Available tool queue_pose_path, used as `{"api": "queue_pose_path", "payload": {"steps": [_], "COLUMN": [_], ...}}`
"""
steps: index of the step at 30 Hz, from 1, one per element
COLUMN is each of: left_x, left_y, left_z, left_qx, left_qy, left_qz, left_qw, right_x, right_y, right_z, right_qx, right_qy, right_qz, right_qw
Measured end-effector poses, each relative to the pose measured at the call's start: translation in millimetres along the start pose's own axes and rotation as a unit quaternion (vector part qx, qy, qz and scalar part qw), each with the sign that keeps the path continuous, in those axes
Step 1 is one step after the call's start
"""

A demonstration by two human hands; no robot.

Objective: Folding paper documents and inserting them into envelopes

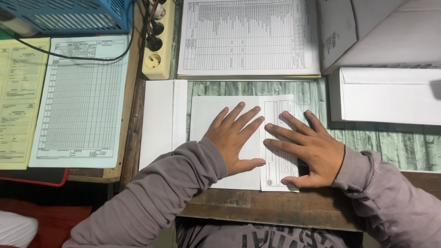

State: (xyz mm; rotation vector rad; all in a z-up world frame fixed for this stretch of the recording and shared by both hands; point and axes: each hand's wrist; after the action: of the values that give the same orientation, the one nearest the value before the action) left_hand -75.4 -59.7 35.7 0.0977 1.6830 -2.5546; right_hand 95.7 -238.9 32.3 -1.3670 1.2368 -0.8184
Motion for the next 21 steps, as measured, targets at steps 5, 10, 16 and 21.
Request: {"api": "queue_pose_path", "payload": {"steps": [5,10,16,21], "left_x": [0,0,0,1], "left_y": [1,0,-2,1], "left_z": [0,1,3,3], "left_qx": [0.003,0.002,-0.008,-0.047], "left_qy": [-0.004,-0.006,-0.006,-0.002], "left_qz": [-0.007,-0.006,-0.004,-0.013], "left_qw": [1.0,1.0,1.0,0.999], "right_x": [-3,-4,-4,-5], "right_y": [-2,3,7,7], "right_z": [-1,1,-6,-9], "right_qx": [0.008,0.015,0.125,0.159], "right_qy": [0.043,0.099,0.145,0.142], "right_qz": [-0.019,0.018,-0.01,0.009], "right_qw": [0.999,0.995,0.982,0.977]}}
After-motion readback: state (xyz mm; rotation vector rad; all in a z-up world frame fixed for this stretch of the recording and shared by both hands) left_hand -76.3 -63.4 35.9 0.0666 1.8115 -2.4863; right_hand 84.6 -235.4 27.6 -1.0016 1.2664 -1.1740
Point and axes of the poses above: each hand's wrist, its own x-axis away from the middle knuckle, its own y-axis out of the palm, z = x × y, and after that the axes turned 6 degrees about x, right-handed
